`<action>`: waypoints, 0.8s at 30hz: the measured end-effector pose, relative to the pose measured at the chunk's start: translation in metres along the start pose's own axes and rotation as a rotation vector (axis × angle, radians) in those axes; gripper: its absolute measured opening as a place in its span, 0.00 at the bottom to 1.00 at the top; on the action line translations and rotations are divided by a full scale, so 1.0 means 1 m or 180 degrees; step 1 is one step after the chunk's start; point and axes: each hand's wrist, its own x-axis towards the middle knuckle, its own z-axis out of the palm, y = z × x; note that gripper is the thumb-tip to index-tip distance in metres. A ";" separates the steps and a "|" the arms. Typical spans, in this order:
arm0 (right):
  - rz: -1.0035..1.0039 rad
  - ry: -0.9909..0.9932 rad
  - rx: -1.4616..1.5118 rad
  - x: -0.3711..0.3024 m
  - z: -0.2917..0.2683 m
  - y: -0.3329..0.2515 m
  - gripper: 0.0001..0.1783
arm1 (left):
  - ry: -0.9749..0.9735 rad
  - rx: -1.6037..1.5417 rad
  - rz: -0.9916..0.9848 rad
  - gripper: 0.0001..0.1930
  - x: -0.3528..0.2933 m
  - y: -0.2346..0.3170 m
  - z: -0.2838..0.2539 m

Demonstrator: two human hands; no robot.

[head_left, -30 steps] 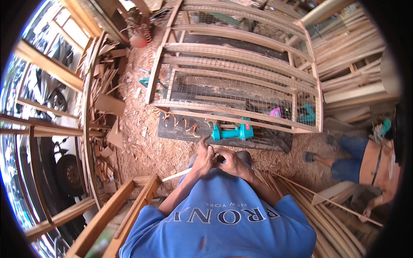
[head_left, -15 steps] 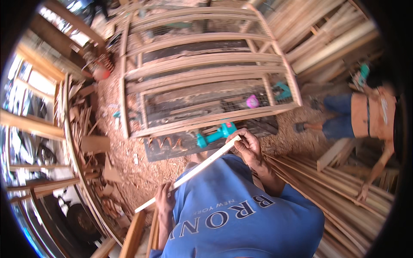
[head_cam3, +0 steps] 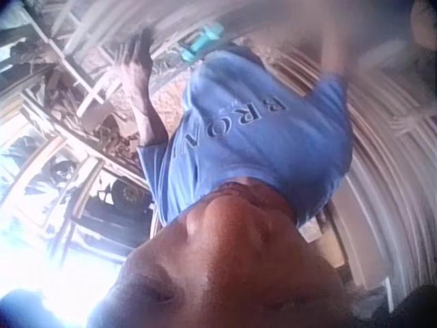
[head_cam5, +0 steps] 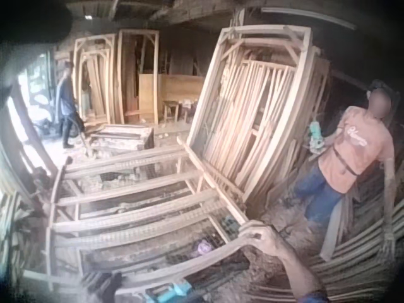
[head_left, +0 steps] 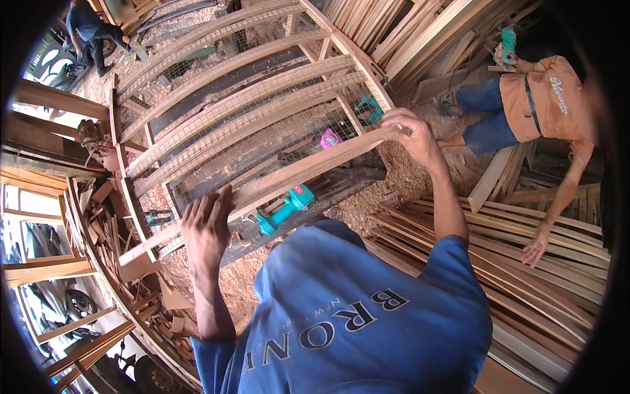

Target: The person assembles a wooden frame with wire mesh by cutting a wooden strip to size, positioning it on the frame, and securing it with a pneumatic nail gun. The person repeats this process for additional strips, adjusting the frame as needed.

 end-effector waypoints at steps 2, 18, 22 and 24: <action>0.0090 0.0037 0.0227 0.001 -0.010 0.025 0.15 | 0.0054 -0.0077 -0.0081 0.15 0.007 0.001 0.014; 0.0180 -0.0106 0.0141 0.009 -0.002 0.090 0.16 | 0.0285 -0.0079 -0.0420 0.20 -0.019 0.008 0.069; 0.0326 -0.0135 0.0630 0.009 0.003 0.088 0.14 | 0.0288 -0.0050 -0.0333 0.19 -0.020 0.004 0.071; 0.0277 -0.0163 0.0742 0.009 0.004 0.086 0.16 | 0.0322 -0.0011 -0.0359 0.19 -0.021 0.004 0.072</action>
